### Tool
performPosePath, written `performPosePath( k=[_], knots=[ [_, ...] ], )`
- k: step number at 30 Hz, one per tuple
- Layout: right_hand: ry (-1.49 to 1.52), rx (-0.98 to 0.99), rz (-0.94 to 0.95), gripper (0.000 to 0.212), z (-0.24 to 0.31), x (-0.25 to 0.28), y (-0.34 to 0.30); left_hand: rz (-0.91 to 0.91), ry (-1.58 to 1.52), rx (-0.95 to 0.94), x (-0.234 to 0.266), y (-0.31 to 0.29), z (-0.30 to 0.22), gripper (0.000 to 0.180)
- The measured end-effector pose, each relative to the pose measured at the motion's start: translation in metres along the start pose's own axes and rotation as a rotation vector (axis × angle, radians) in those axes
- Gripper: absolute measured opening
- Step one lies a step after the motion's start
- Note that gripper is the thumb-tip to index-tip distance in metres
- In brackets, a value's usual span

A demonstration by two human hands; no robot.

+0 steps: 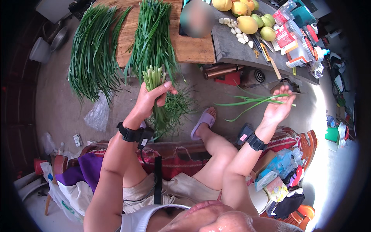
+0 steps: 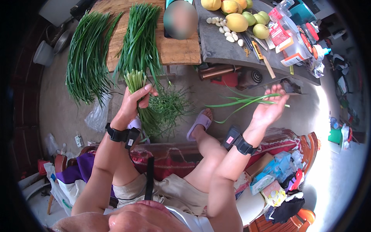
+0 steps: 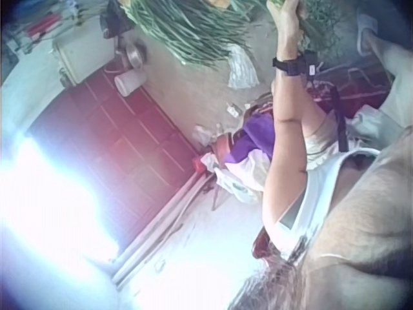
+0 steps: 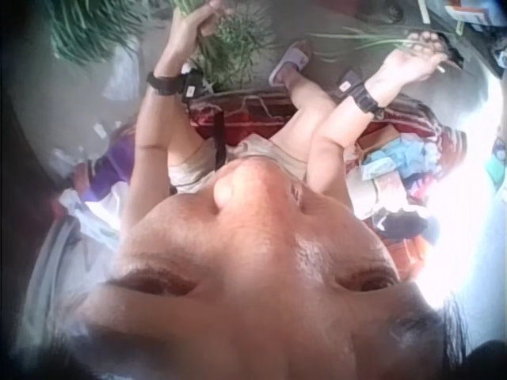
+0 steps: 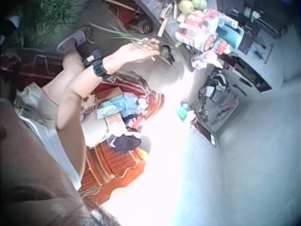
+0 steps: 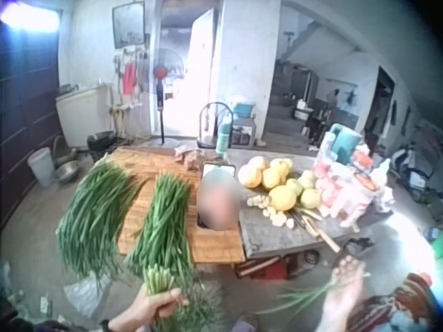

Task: The person cleans chives by hand, peeling away damaged or discolored outer layers from the stems one by one while holding the bunch.

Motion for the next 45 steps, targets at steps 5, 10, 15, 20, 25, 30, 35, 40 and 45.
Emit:
performPosePath(
  k=[5,10,15,20,25,30,35,40,45],
  knots=[
    [-0.120,-0.292,0.412,0.028,-0.052,-0.063,-0.043,0.104,-0.178,0.108,-0.028,0.003,0.010,0.025],
    [-0.596,-0.492,0.758,0.025,-0.102,-0.113,-0.122,0.189,-0.218,0.133,-0.044,0.000,0.013,0.024],
    [-0.695,-0.542,0.976,0.029,-0.139,-0.131,-0.171,0.219,-0.166,0.119,-0.051,-0.003,0.009,0.022],
    [-0.658,-0.385,0.958,0.020,-0.138,-0.132,-0.171,0.217,-0.101,0.113,-0.047,-0.002,0.012,0.026],
    [-0.749,-0.236,0.849,0.024,-0.128,-0.126,-0.145,0.103,-0.141,0.158,-0.030,-0.001,0.023,0.029],
    [-0.696,-0.326,0.768,0.026,-0.120,-0.123,-0.142,-0.115,-0.219,0.138,-0.024,0.001,0.019,0.028],
    [-0.652,-0.418,0.833,0.022,-0.127,-0.124,-0.149,0.034,-0.056,0.075,-0.032,0.006,0.014,0.027],
    [-0.546,-0.571,0.842,0.021,-0.139,-0.123,-0.161,0.140,-0.015,0.072,-0.047,0.001,0.010,0.029],
    [-0.534,-0.700,0.808,0.021,-0.146,-0.115,-0.163,0.070,0.196,-0.032,-0.042,0.001,-0.002,0.023]
  ],
)
Point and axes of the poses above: each hand's wrist, its own y-axis towards the middle knuckle, its own x-axis out of the back of the hand, z = x × y, the point moved 8 cm from there along y, towards the middle knuckle, and after that the axes turned 1 degree about z, right-handed, at the moved point
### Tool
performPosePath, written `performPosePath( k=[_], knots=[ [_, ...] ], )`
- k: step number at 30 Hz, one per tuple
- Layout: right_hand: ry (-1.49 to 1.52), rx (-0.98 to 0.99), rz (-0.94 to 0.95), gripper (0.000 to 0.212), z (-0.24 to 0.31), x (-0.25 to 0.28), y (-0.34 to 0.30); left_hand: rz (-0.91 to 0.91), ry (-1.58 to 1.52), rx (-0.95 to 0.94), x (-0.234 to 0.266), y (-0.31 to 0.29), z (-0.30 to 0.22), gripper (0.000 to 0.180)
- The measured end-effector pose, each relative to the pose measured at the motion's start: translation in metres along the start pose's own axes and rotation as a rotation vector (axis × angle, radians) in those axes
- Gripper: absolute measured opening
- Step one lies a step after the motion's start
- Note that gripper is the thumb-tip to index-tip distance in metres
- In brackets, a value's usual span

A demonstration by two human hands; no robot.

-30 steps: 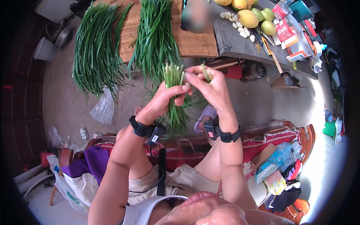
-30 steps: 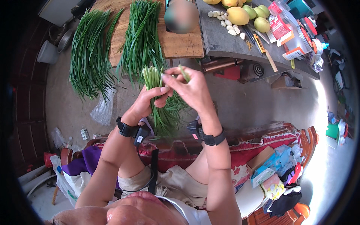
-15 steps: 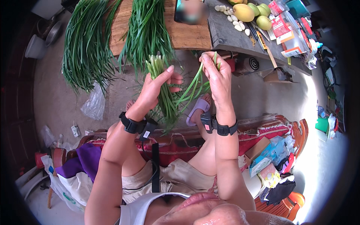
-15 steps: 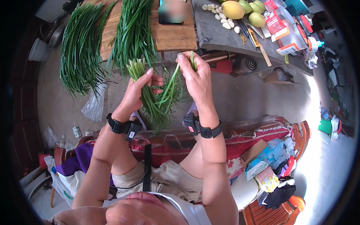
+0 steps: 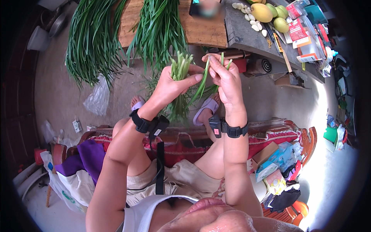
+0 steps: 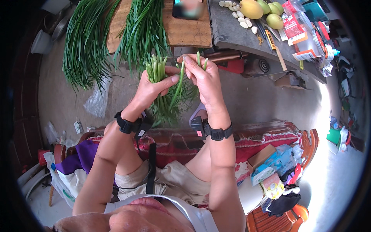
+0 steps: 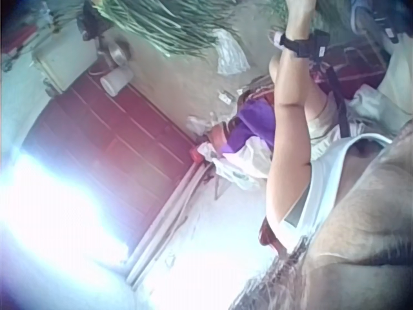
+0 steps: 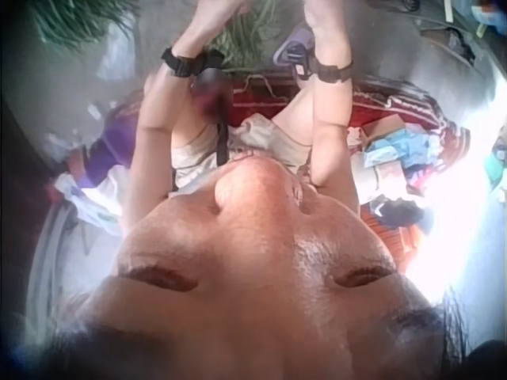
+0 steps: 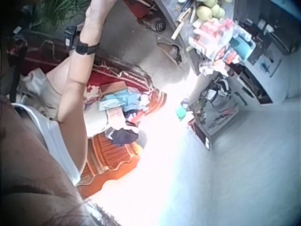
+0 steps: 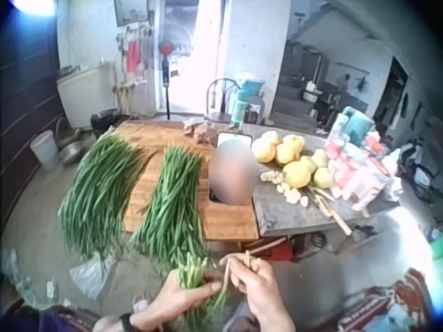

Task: The person cleans chives by hand, peeling away damaged or discolored outer layers from the stems one by one while holding the bunch.

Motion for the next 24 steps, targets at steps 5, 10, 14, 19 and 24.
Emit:
performPosePath(
  k=[5,10,14,19,24],
  knots=[
    [0.103,-0.104,0.026,0.021,-0.011,-0.004,-0.001,-0.053,0.047,-0.165,0.002,0.000,-0.009,0.021],
    [0.136,-0.158,0.046,0.023,-0.017,-0.002,0.000,-0.051,0.036,0.002,0.006,0.000,0.005,0.019],
    [-0.046,-0.060,0.011,0.023,-0.010,-0.002,0.001,-0.033,0.081,0.035,0.006,-0.001,0.005,0.019],
    [-0.042,-0.073,0.026,0.022,-0.012,0.000,0.001,-0.039,0.091,-0.094,0.003,0.000,-0.003,0.016],
    [-0.055,-0.087,0.004,0.023,-0.011,-0.001,-0.002,-0.059,0.093,-0.099,0.003,-0.002,-0.006,0.013]
  ],
)
Point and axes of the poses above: each hand's wrist, its own y-axis towards the middle knuckle, its own x-axis out of the back of the hand, z = x × y, the point moved 8 cm from there along y, towards the middle knuckle, and after that the axes turned 1 degree about z, right-handed, at the moved point
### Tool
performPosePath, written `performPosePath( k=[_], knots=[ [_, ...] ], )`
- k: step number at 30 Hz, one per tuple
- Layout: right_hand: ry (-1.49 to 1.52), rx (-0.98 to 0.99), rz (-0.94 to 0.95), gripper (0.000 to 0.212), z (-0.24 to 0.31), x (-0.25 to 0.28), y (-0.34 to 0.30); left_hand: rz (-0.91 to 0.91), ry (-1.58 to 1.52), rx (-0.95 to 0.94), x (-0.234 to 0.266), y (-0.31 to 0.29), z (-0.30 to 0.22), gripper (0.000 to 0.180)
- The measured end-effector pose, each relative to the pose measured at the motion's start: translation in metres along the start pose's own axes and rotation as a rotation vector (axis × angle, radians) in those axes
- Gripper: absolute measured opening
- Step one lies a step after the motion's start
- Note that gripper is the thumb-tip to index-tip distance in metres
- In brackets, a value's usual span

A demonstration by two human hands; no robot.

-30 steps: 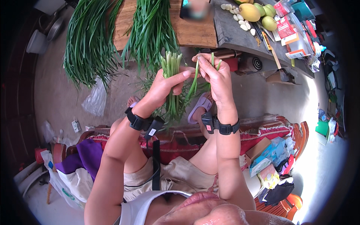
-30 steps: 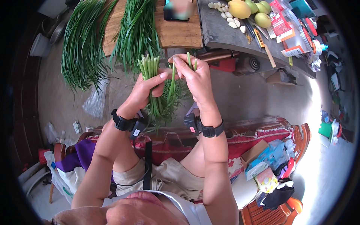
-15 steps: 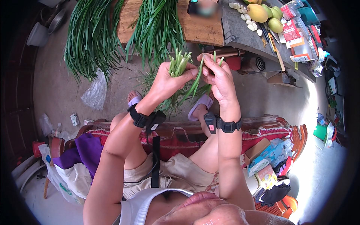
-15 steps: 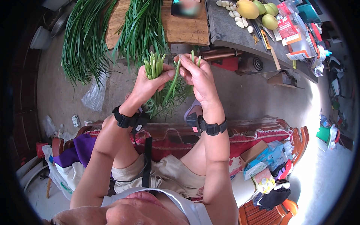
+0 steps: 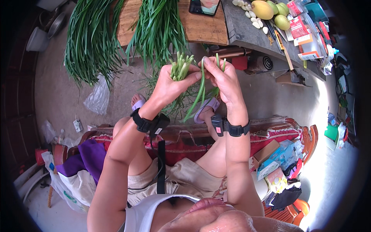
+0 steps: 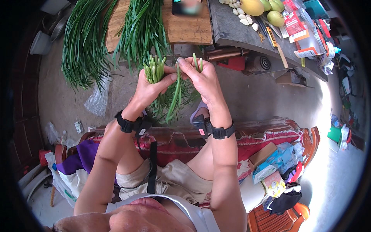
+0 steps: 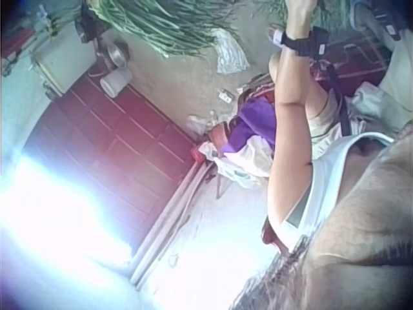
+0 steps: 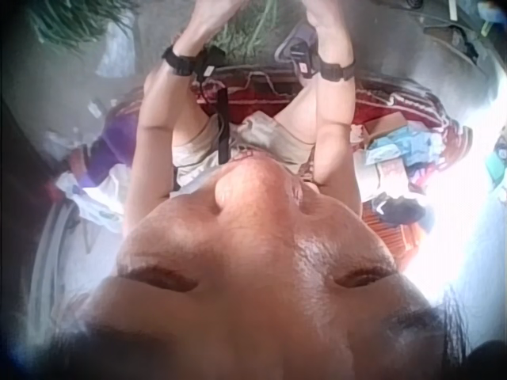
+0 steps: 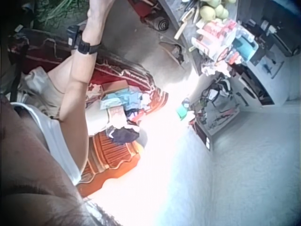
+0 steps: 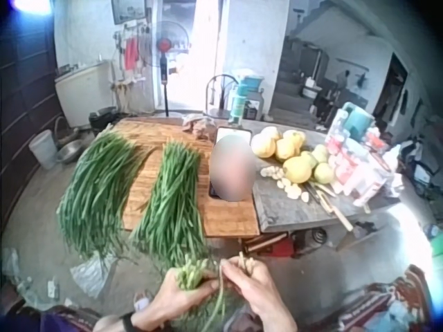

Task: The person cleans chives by hand, peeling away damaged or discolored outer layers from the stems one by one while holding the bunch.

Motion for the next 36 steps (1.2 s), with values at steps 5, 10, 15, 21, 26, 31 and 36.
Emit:
performPosePath(
  k=[5,10,15,21,26,31,36],
  knots=[
    [-0.035,0.030,0.015,0.023,0.003,0.005,-0.001,-0.002,-0.016,-0.007,0.000,0.000,-0.002,0.012],
    [0.000,0.015,0.005,0.022,0.004,0.001,-0.002,0.072,0.031,0.021,-0.003,-0.003,-0.003,0.013],
    [0.122,-0.144,0.132,0.022,-0.015,0.005,-0.001,0.102,0.047,-0.010,-0.004,-0.003,-0.004,0.013],
    [0.471,-0.320,0.330,0.019,-0.031,-0.014,-0.009,0.222,0.025,0.000,-0.008,-0.006,-0.007,0.015],
    [0.613,-0.394,0.424,0.018,-0.037,-0.025,-0.013,0.243,-0.092,-0.022,-0.008,-0.009,-0.005,0.014],
    [0.616,-0.345,0.457,0.020,-0.027,-0.032,-0.024,0.291,-0.271,-0.057,-0.013,-0.016,-0.018,0.019],
    [0.545,-0.286,0.419,0.021,-0.015,-0.032,-0.023,0.262,-0.258,-0.006,-0.010,-0.014,-0.010,0.019]
  ],
)
Point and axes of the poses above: each hand's wrist, its own y-axis towards the middle knuckle, its own x-axis out of the back of the hand, z = x × y, the point moved 8 cm from there along y, towards the middle knuckle, and after that the axes turned 1 degree about z, right-handed, at the moved point
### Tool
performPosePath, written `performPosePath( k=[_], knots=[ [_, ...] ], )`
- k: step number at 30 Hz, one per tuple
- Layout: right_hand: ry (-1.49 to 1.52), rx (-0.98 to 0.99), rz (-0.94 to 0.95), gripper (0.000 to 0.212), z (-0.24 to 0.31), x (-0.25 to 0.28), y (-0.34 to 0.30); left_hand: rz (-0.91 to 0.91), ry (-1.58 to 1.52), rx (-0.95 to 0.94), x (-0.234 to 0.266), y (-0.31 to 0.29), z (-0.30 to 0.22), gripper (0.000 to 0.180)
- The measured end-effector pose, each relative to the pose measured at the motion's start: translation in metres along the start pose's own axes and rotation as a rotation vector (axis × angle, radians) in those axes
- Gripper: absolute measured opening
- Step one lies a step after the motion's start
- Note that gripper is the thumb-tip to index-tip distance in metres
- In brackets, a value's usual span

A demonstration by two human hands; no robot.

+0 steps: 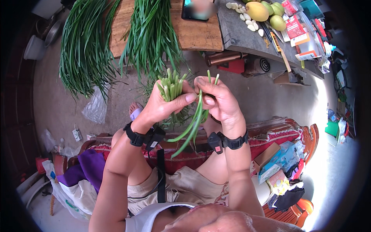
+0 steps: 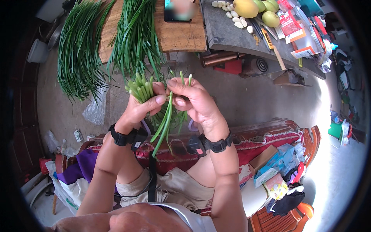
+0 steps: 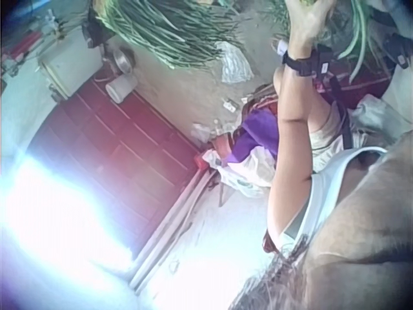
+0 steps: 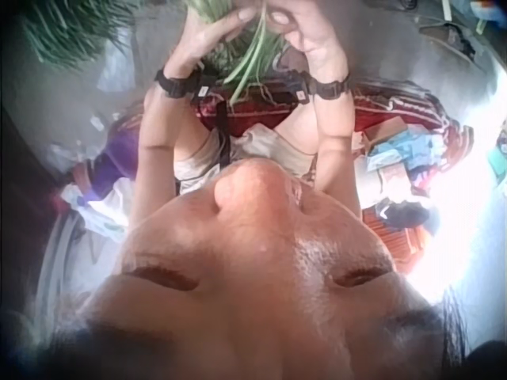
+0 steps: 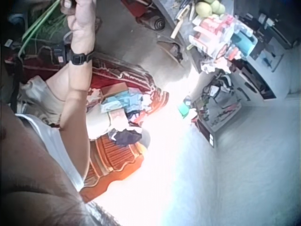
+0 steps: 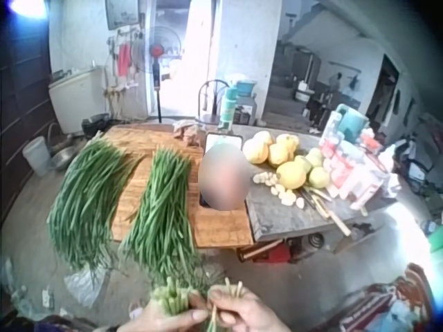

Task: The person cleans chives by hand, peeling away damaged or discolored outer layers from the stems one by one while holding the bunch.

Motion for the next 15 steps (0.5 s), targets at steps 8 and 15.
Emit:
performPosePath(
  k=[8,15],
  knots=[
    [-0.195,0.108,-0.200,0.020,0.008,0.012,-0.001,-0.142,0.200,0.045,0.009,0.009,0.010,0.019],
    [-0.089,0.169,-0.285,0.021,-0.001,0.023,0.005,-0.327,0.271,-0.069,0.008,0.007,0.006,0.016]
  ],
)
Point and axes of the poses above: each hand's wrist, its own y-axis towards the middle knuckle, its own x-axis out of the back of the hand, z = x × y, the point moved 8 cm from there along y, towards the middle knuckle, and after that the axes turned 1 degree about z, right-handed, at the moved point
